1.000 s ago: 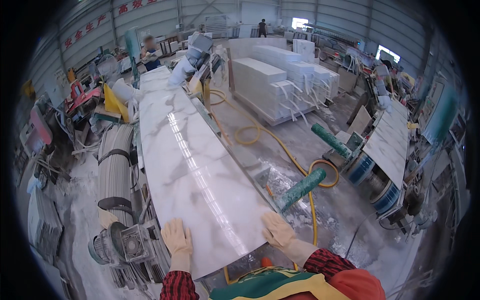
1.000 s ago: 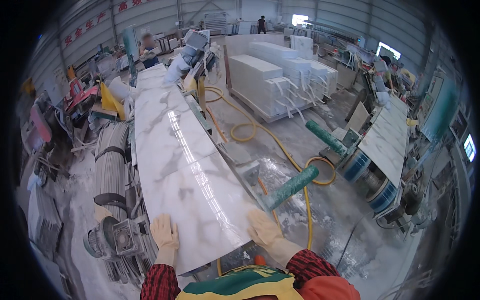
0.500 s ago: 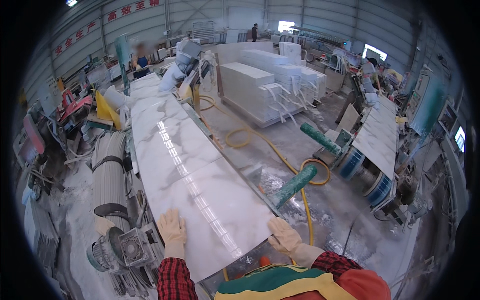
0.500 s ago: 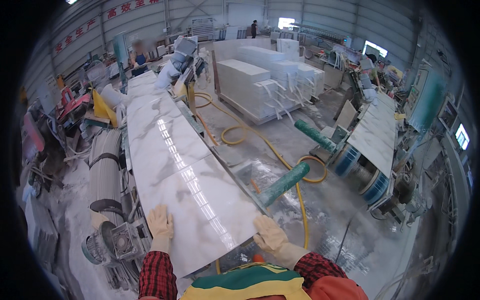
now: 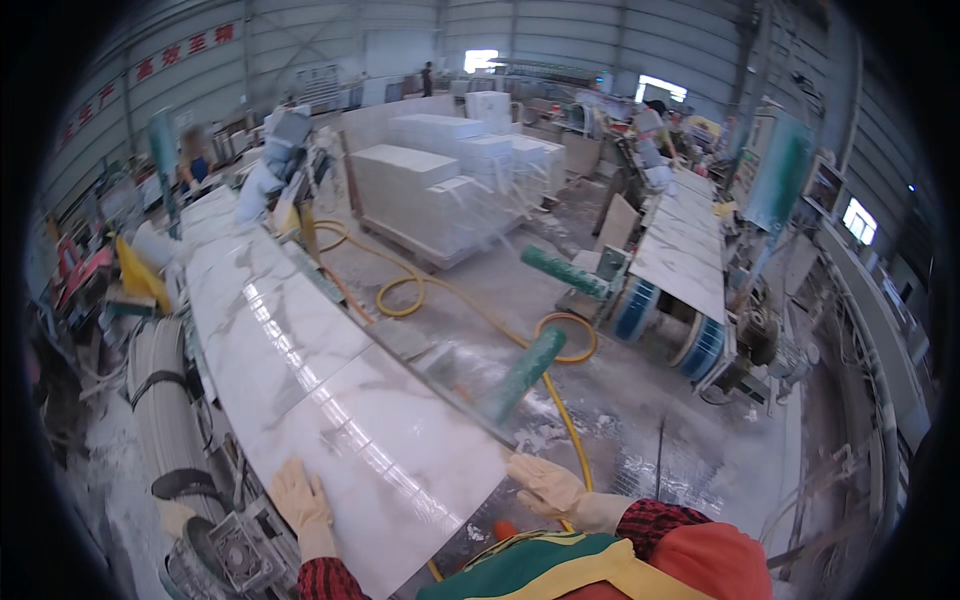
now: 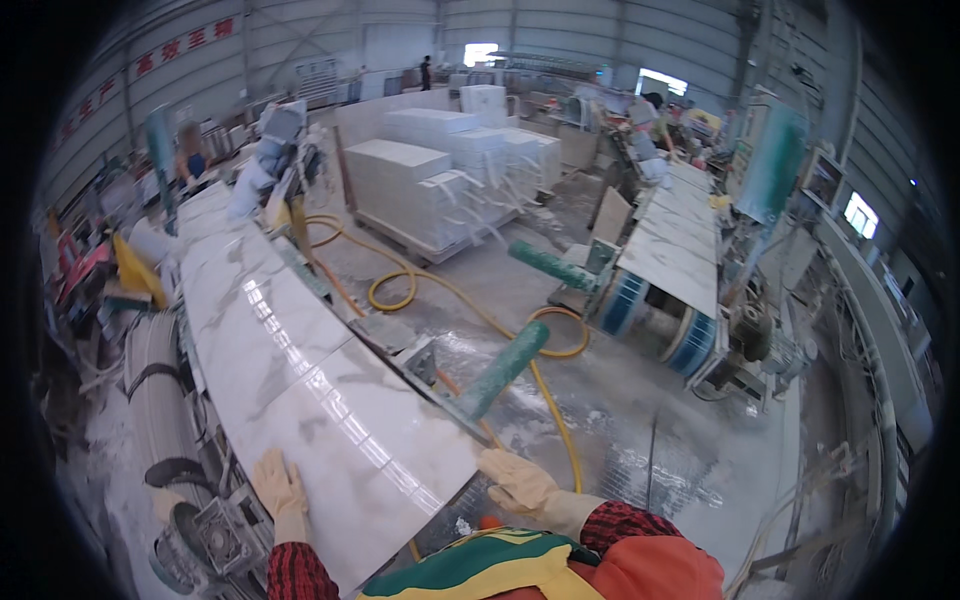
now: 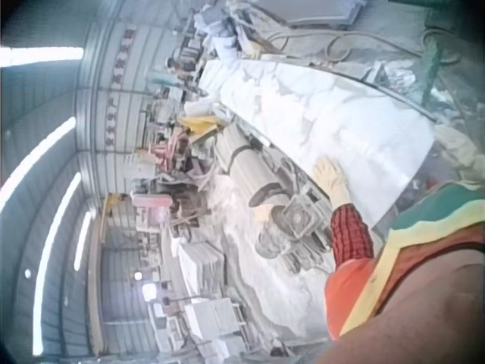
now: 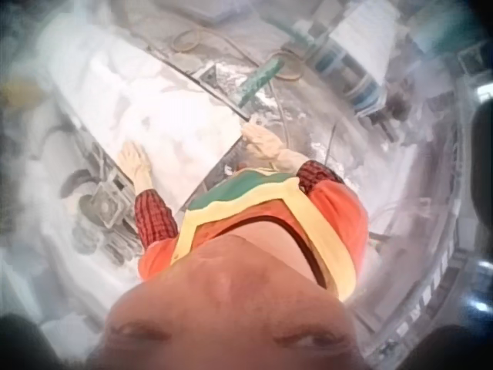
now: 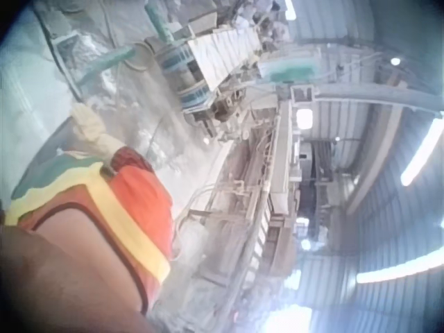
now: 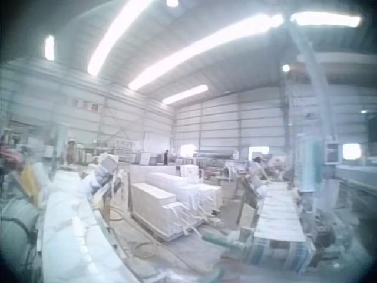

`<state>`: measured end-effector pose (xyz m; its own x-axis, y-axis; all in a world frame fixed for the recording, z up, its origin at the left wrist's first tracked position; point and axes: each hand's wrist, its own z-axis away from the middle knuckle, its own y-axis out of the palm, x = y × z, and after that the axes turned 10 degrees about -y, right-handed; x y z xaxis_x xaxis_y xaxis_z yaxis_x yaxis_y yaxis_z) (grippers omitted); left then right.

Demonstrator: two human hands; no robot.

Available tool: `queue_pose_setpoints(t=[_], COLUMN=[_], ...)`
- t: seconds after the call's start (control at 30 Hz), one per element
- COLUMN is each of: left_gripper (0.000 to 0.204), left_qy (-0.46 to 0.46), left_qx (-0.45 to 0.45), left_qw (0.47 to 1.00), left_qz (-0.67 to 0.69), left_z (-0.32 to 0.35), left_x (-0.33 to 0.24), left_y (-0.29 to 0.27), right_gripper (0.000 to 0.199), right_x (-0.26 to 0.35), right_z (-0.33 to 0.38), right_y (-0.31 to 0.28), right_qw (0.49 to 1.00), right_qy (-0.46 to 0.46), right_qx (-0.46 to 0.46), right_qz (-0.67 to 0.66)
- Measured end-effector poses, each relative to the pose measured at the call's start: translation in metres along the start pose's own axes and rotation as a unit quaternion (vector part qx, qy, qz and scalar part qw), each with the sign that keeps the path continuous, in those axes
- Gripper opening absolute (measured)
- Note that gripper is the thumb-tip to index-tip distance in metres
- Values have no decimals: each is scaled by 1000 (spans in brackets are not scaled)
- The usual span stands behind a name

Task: The person repeatedly lifts large white marble-patterned stone slabs from a conveyor belt and places them onto a stack. The person wears gloves and an apron while performing this repetitive task in a factory setting.

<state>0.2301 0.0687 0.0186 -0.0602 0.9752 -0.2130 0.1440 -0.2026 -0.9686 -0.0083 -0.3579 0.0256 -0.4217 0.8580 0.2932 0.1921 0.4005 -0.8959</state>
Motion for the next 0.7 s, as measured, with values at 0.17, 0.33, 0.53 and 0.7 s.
queue_pose_setpoints(t=[0.17,0.33,0.53,0.7], left_gripper=[54,54,54,52], left_qy=[1,0,3,3], left_qx=[-19,-2,-41,-26], left_qw=[1000,1000,999,1000], left_qz=[-16,-25,-4,-2], left_z=[0,6,9,11], left_x=[13,0,8,13], left_y=[16,5,15,19], right_gripper=[44,68,82,84], right_x=[17,8,12,17], right_z=[5,0,-21,-29], right_y=[-1,11,60,68], right_qw=[980,805,695,759], right_qy=[157,433,446,426], right_qx=[-30,59,55,111], right_qz=[-120,-401,-562,-479])
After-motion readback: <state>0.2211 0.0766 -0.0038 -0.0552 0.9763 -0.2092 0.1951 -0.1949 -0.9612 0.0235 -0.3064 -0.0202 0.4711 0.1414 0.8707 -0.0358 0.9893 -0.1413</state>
